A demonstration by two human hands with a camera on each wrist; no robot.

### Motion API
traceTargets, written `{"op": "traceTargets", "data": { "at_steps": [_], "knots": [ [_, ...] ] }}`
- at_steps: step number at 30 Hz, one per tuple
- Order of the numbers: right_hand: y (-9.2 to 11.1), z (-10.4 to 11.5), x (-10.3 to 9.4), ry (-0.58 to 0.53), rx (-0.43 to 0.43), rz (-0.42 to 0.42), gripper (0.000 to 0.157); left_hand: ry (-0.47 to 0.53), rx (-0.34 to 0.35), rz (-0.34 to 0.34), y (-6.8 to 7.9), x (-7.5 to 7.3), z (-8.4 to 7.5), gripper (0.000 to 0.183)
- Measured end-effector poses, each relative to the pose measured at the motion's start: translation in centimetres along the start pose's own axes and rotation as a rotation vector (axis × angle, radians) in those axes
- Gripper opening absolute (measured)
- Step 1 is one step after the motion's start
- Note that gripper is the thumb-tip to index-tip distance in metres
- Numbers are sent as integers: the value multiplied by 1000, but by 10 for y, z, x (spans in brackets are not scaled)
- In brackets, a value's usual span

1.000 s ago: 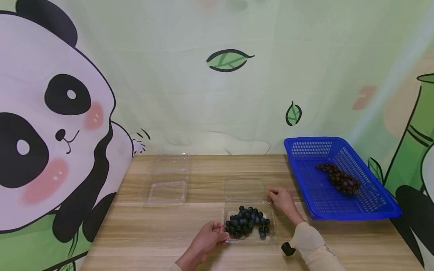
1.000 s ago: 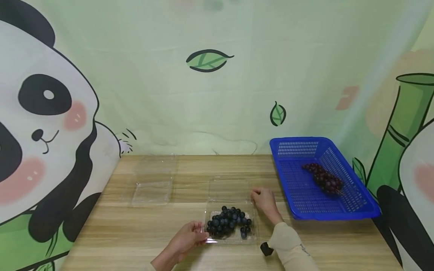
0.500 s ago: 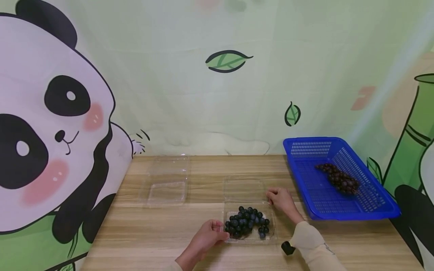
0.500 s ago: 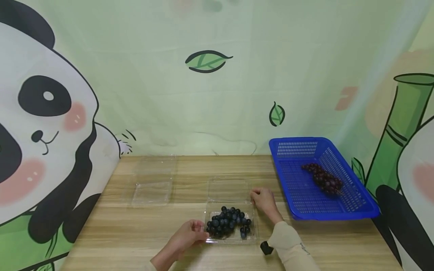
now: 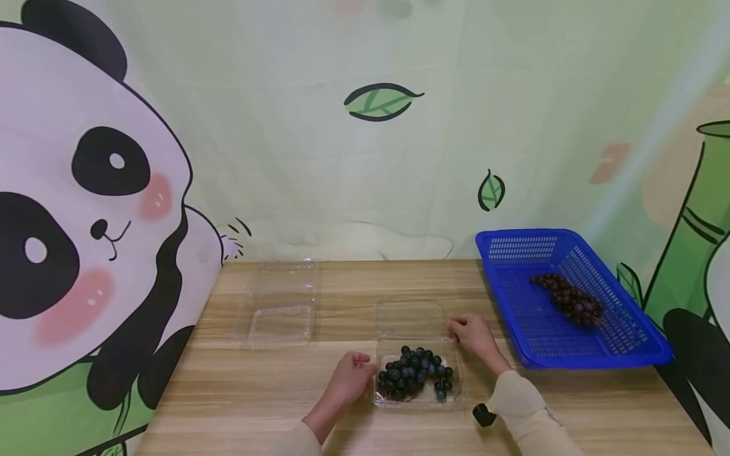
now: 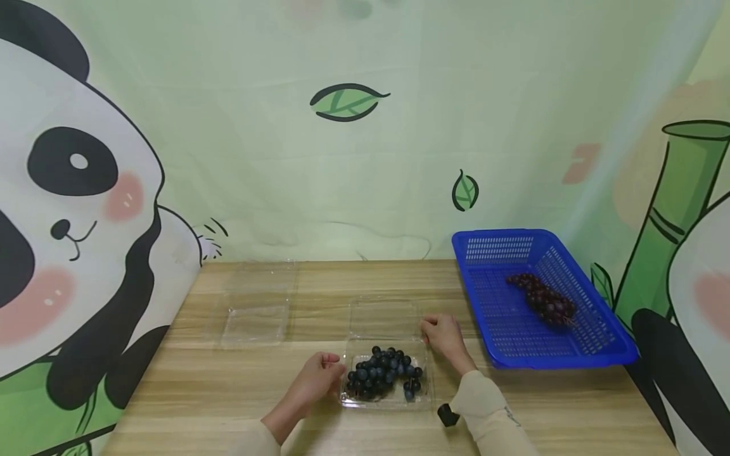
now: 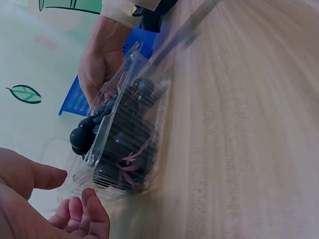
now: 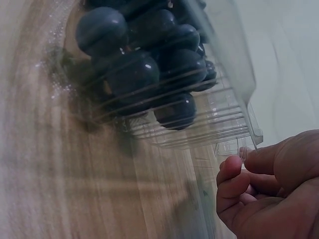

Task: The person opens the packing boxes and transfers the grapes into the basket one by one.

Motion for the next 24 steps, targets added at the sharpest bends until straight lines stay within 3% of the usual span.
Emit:
{"op": "traceTargets", "data": {
  "at_steps": [14, 20, 24],
  "knots": [
    [2, 2, -1, -1, 17, 0, 30, -38, 15, -3, -12, 2, 0, 24],
    [1, 2, -1, -32, 35, 11, 32, -87, 38, 11, -13, 4, -6, 11],
    [1, 2, -1, -37, 42, 12, 33, -71, 16, 25, -13, 4, -10, 4]
  ]
}}
Point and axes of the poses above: each hand's wrist, its own y-axis away from the middle knuckle, its own x-axis out of the palm, z = x × y, the point moved 4 cm from there along -y, towards the middle knuckle, and after that the axes turned 12 degrees about x, right-handed, at the moved point
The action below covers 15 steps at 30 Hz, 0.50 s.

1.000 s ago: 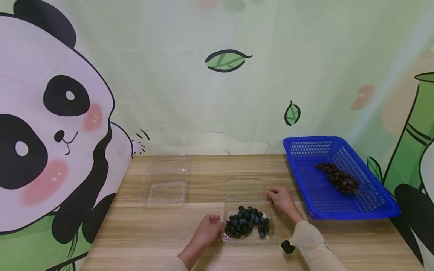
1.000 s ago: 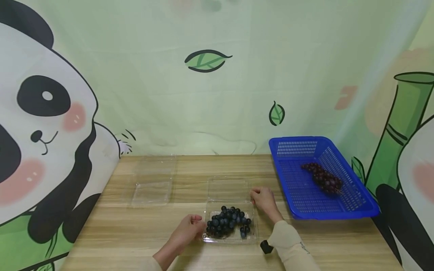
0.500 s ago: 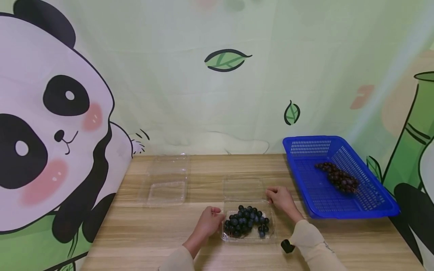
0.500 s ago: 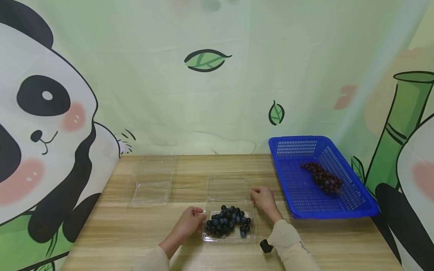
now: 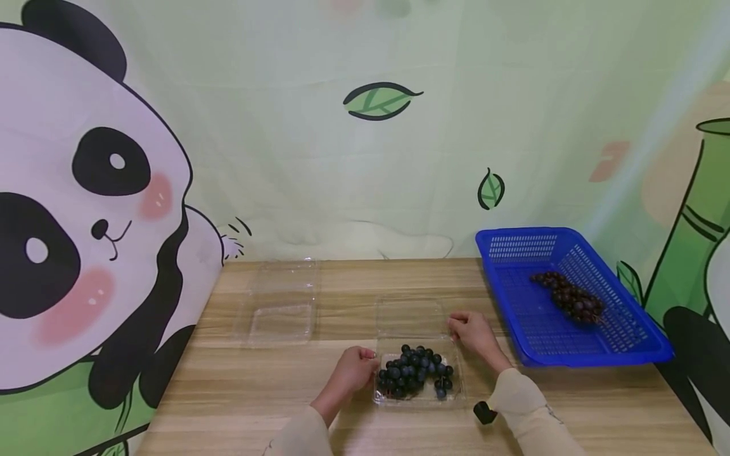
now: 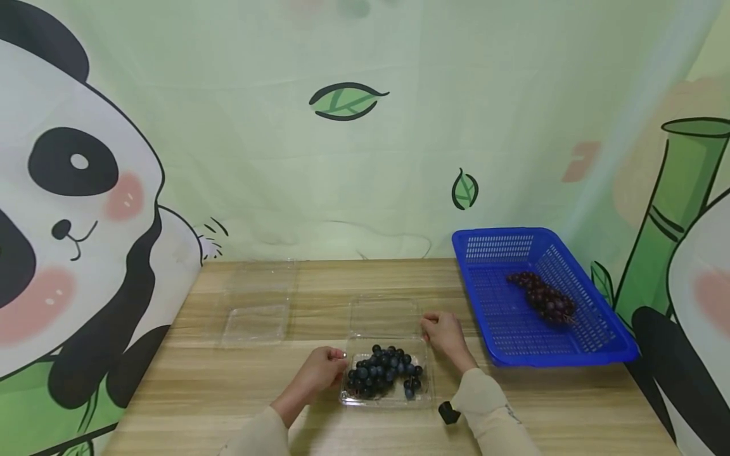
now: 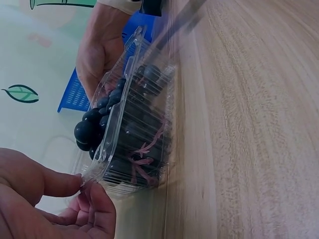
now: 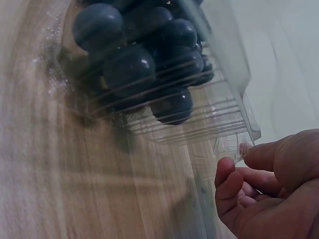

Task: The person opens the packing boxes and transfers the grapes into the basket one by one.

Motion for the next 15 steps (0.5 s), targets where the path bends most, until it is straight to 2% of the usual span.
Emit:
{"op": "traceTargets", "data": {
  "at_steps": [15],
  "knots": [
    [3, 7, -7, 68, -25, -24, 31, -7, -37, 37, -2, 0, -2, 7]
  ]
}}
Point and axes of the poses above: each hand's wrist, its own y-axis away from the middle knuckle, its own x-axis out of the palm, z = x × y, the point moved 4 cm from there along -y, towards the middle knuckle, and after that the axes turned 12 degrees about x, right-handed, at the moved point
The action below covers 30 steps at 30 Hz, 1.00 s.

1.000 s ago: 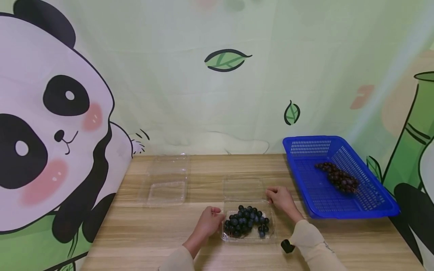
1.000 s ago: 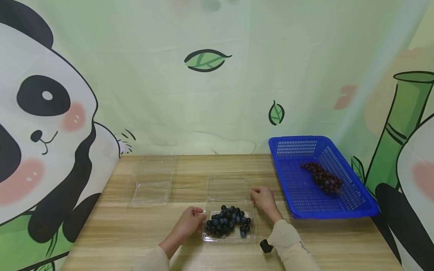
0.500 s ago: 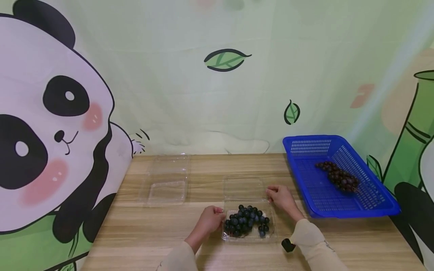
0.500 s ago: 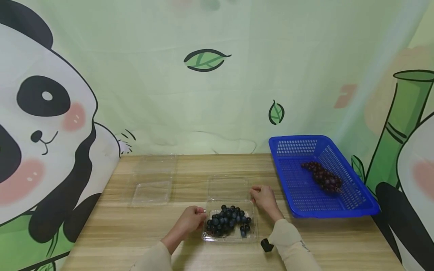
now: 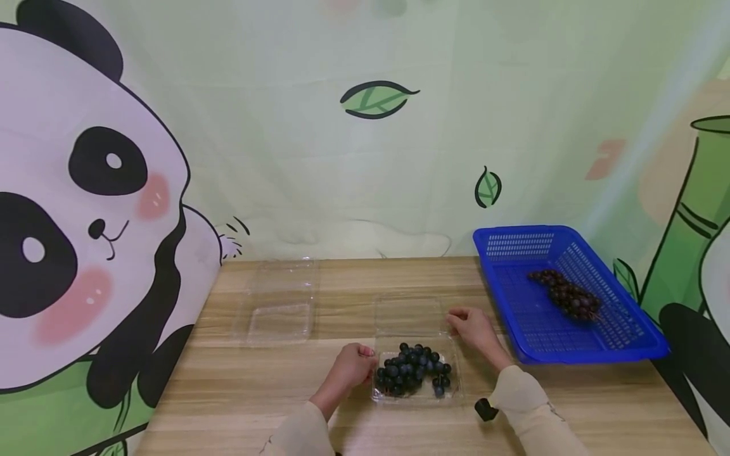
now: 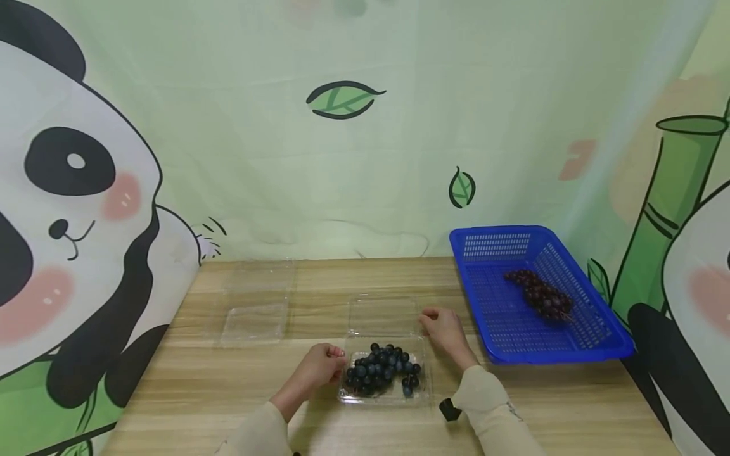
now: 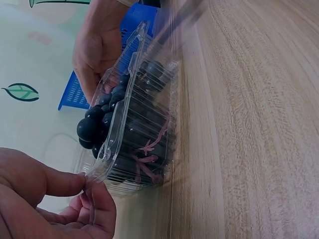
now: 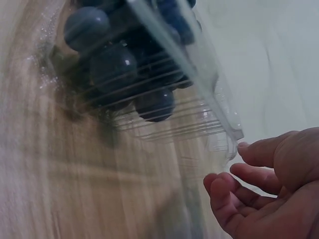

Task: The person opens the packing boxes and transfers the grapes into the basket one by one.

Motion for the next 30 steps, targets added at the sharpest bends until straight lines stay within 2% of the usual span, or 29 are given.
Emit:
{"op": "traceTargets", "data": {
  "at_steps": [6, 13, 30],
  "knots": [
    [7, 9, -5, 74, -69, -8, 31, 3, 12, 2, -1, -2, -1, 13],
    [23, 27, -8, 139, -126, 1, 33, -38, 30, 1, -2, -2, 0, 14],
    [70, 81, -1, 206, -305, 97, 29, -108, 57, -7, -4, -1, -4, 20]
  ]
}}
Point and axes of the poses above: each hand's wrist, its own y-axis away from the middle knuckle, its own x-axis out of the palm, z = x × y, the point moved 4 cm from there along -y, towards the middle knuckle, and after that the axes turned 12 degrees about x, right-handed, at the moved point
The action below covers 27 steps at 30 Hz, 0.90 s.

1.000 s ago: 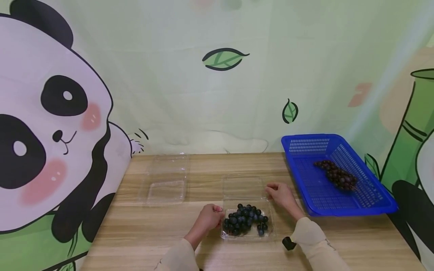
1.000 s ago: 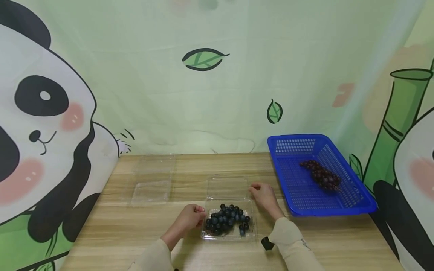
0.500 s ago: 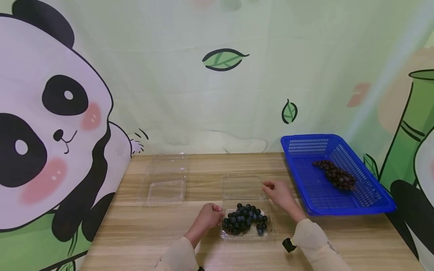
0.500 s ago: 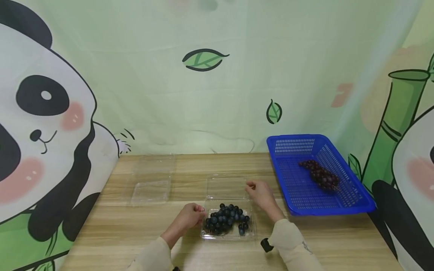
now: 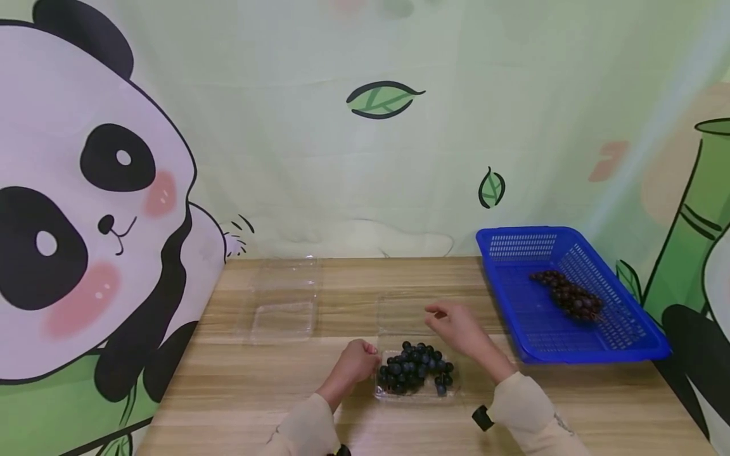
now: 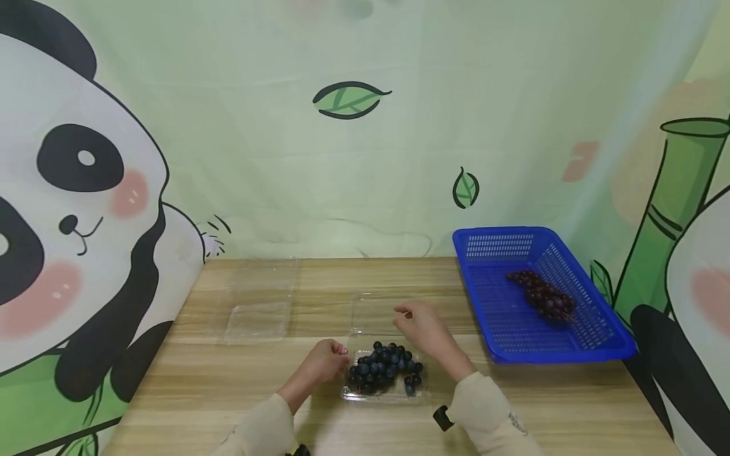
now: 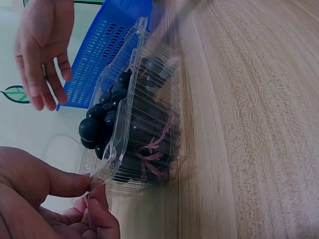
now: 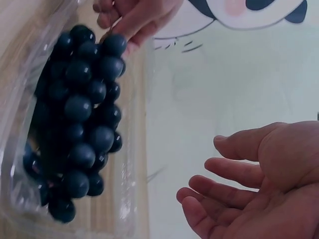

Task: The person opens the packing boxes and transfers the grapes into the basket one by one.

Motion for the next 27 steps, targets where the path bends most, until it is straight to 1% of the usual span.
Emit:
{"op": "traceTargets", "data": {
  "at_steps": [5, 9, 14, 19, 23, 27],
  "knots": [
    [7, 15, 5, 33, -34, 47, 30, -12, 8, -4, -1, 0, -1, 22],
    [14, 25, 9, 39, -96, 64, 29, -35, 18, 5, 0, -2, -3, 20],
    [24, 38, 13, 62, -189, 52, 25, -68, 15, 12, -1, -3, -4, 16],
    [32, 48, 21, 102, -285, 51, 23, -57, 17, 10, -1, -4, -4, 16],
    [37, 55, 27, 136, -336, 36, 21, -44, 21, 14, -1, -4, -3, 16],
    [42, 59, 33, 195, -363, 11, 23, -48, 28, 27, -2, -4, -1, 19]
  ]
}}
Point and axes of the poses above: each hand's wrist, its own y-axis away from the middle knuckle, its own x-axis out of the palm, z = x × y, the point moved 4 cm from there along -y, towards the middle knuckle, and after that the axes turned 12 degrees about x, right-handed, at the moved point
